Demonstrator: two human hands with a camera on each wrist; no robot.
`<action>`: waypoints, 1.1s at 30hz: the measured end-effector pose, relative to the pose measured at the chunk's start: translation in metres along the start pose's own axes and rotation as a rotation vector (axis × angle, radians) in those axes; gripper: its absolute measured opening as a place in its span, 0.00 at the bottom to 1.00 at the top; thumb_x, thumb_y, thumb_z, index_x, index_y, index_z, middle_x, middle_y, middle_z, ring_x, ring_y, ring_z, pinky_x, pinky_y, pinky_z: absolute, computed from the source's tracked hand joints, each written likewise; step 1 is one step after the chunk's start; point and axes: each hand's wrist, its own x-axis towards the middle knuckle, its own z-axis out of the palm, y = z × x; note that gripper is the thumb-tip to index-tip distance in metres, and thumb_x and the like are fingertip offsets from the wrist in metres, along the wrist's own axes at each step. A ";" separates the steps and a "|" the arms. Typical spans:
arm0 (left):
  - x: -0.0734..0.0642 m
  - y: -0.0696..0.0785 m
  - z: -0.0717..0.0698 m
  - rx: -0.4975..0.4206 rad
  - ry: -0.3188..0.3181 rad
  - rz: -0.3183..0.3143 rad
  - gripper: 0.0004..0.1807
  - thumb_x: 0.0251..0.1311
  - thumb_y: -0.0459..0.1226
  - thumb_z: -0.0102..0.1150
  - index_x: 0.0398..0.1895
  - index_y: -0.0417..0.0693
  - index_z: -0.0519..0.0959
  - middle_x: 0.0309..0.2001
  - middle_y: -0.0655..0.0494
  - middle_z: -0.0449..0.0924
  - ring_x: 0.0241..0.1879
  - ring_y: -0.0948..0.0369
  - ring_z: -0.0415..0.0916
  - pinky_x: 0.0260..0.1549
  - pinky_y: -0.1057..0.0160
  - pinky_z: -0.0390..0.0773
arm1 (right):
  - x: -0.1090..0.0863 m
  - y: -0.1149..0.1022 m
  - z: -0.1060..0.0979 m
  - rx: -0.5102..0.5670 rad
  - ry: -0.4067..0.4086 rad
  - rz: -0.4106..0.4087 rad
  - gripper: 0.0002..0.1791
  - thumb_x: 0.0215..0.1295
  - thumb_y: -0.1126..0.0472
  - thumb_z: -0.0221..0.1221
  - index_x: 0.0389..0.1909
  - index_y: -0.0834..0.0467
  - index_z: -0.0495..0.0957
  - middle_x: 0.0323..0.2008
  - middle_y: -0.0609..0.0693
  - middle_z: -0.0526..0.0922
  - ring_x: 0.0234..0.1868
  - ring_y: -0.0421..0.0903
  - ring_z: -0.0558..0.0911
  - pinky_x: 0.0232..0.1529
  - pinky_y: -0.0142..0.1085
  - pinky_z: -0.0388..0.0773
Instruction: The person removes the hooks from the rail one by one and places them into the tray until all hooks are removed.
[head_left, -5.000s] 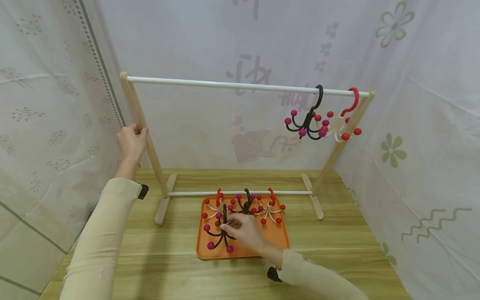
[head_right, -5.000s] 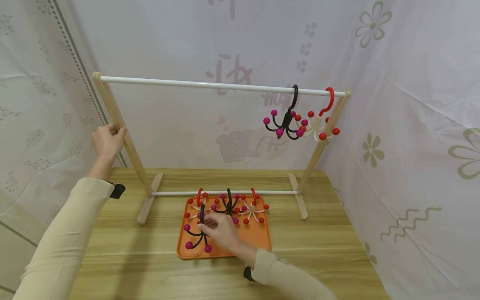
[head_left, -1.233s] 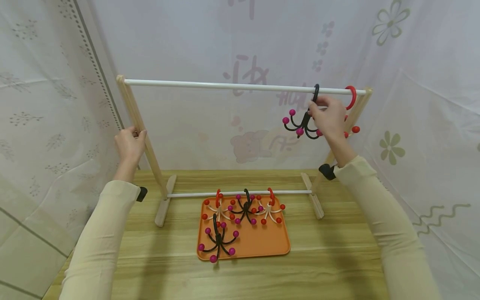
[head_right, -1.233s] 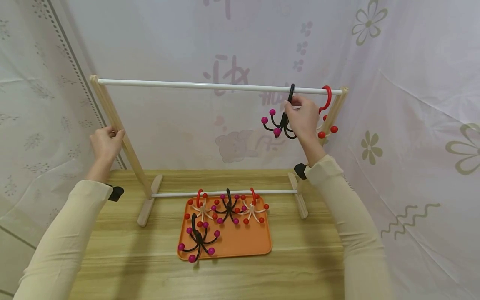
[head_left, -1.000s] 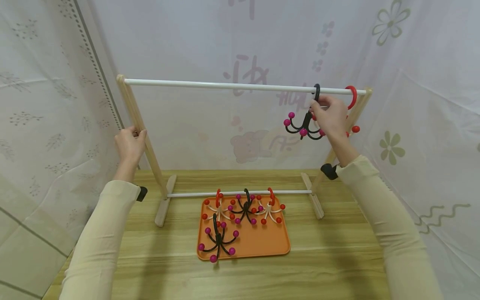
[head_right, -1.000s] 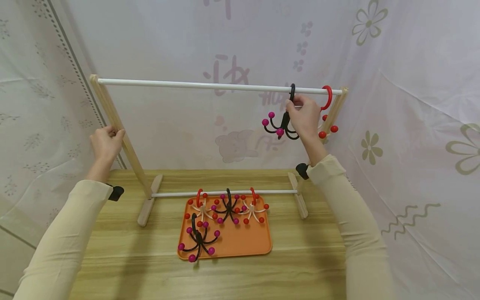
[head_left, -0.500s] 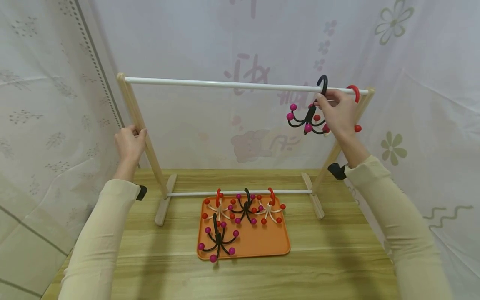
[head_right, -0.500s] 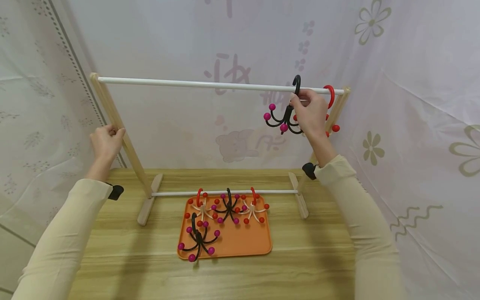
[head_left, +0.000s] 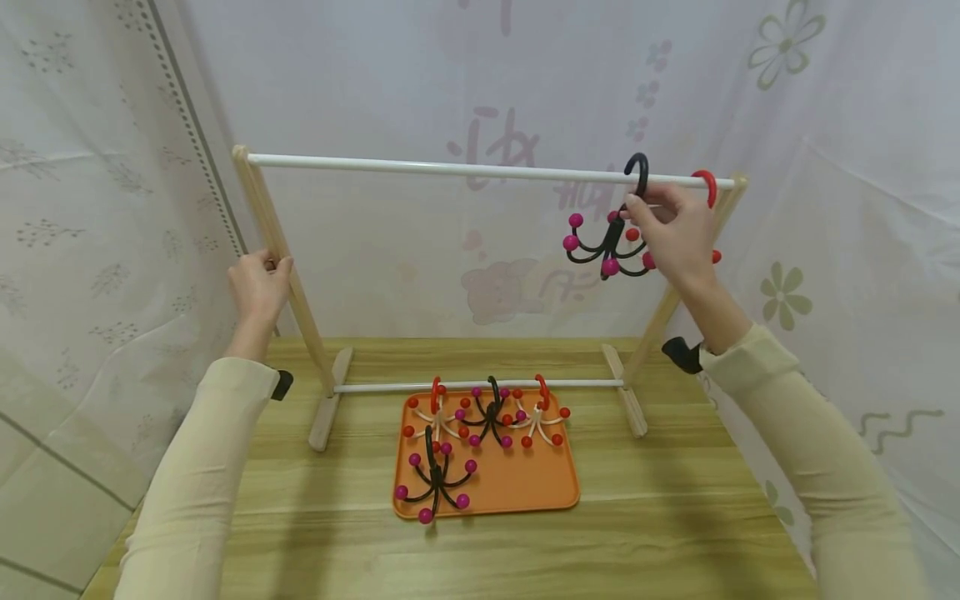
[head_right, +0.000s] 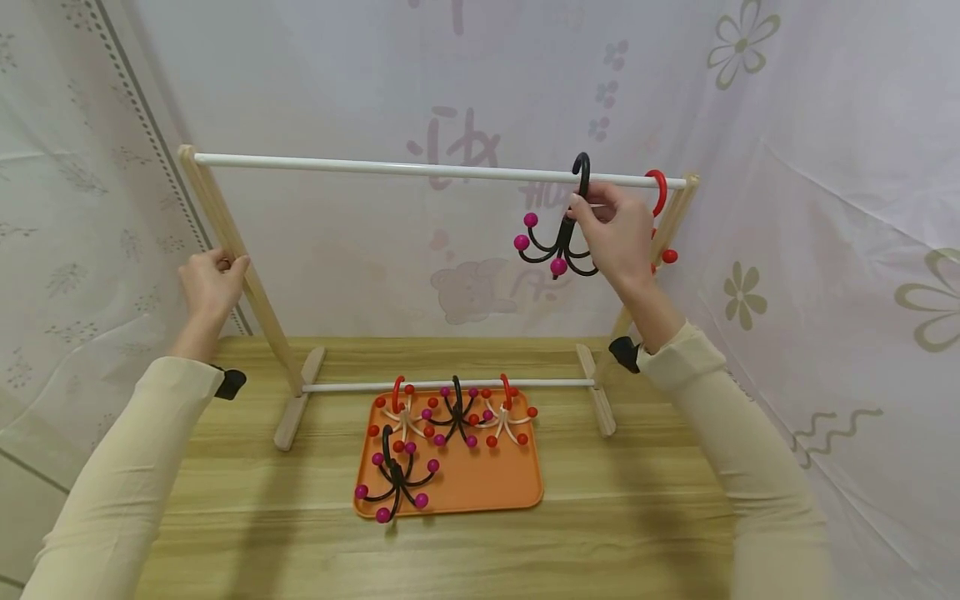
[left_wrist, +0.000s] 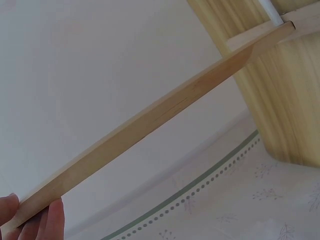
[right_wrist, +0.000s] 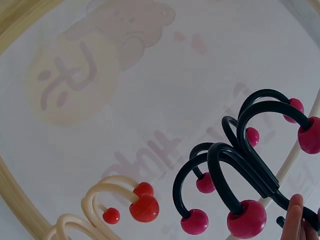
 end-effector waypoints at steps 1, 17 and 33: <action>0.000 0.000 0.000 0.003 0.000 0.002 0.16 0.63 0.40 0.45 0.26 0.33 0.72 0.33 0.36 0.76 0.26 0.53 0.65 0.24 0.60 0.63 | -0.003 -0.001 0.000 0.005 -0.011 -0.008 0.17 0.58 0.56 0.57 0.44 0.63 0.76 0.34 0.54 0.80 0.32 0.39 0.79 0.32 0.28 0.71; 0.000 0.002 0.000 0.020 -0.008 0.032 0.16 0.62 0.39 0.46 0.23 0.35 0.72 0.27 0.38 0.76 0.18 0.57 0.63 0.15 0.64 0.61 | -0.061 -0.026 0.015 0.014 -0.180 -0.069 0.11 0.60 0.64 0.55 0.39 0.69 0.75 0.32 0.61 0.80 0.35 0.48 0.79 0.39 0.31 0.71; 0.000 0.000 0.001 0.015 0.008 0.029 0.16 0.62 0.40 0.46 0.23 0.34 0.72 0.31 0.36 0.77 0.20 0.57 0.64 0.22 0.60 0.63 | -0.135 -0.003 0.047 0.152 -0.376 0.022 0.09 0.58 0.66 0.56 0.37 0.68 0.76 0.31 0.57 0.81 0.31 0.44 0.80 0.34 0.30 0.73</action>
